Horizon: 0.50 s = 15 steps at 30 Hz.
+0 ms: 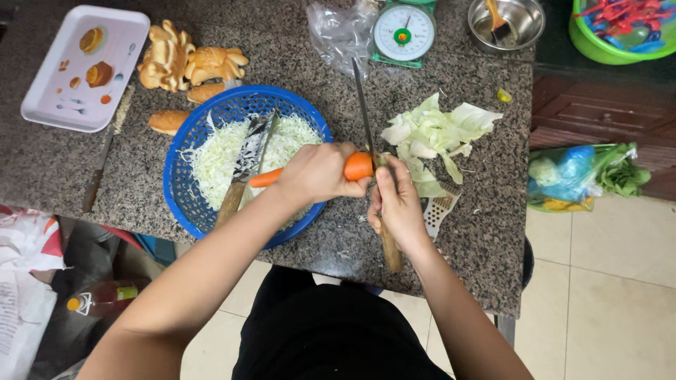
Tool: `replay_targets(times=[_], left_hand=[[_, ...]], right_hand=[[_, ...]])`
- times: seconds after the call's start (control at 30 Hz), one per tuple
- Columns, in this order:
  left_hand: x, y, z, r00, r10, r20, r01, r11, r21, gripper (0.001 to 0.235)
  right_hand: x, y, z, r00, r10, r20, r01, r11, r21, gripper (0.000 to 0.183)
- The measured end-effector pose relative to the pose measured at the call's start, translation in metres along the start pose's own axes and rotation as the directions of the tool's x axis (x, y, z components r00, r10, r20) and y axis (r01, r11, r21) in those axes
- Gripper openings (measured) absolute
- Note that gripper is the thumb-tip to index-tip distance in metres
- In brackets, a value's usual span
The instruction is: The person removes a carrot from a plastic bag and uses a peeler to shred it directly into a blue basket containing shredded cabbage.
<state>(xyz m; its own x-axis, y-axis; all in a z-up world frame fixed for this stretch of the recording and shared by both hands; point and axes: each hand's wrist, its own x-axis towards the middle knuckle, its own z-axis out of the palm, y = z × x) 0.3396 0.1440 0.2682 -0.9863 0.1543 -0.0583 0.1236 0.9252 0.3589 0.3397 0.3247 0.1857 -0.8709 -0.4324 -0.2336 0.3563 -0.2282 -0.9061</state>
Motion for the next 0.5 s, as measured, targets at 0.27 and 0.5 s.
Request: replay_targets(times=[0.27, 0.5], left_hand=[[-0.011, 0.003, 0.007, 0.977, -0.043, 0.207, 0.072, 0.988, -0.135, 0.06], [0.002, -0.001, 0.015, 0.905, -0.174, 0.389, 0.417, 0.55, -0.724, 0.051]], right_hand=[[0.015, -0.007, 0.0, 0.998, 0.062, -0.024, -0.063, 0.996, -0.055, 0.042], [0.04, -0.007, -0.03, 0.954, 0.266, -0.136, -0.266, 0.964, 0.014, 0.042]])
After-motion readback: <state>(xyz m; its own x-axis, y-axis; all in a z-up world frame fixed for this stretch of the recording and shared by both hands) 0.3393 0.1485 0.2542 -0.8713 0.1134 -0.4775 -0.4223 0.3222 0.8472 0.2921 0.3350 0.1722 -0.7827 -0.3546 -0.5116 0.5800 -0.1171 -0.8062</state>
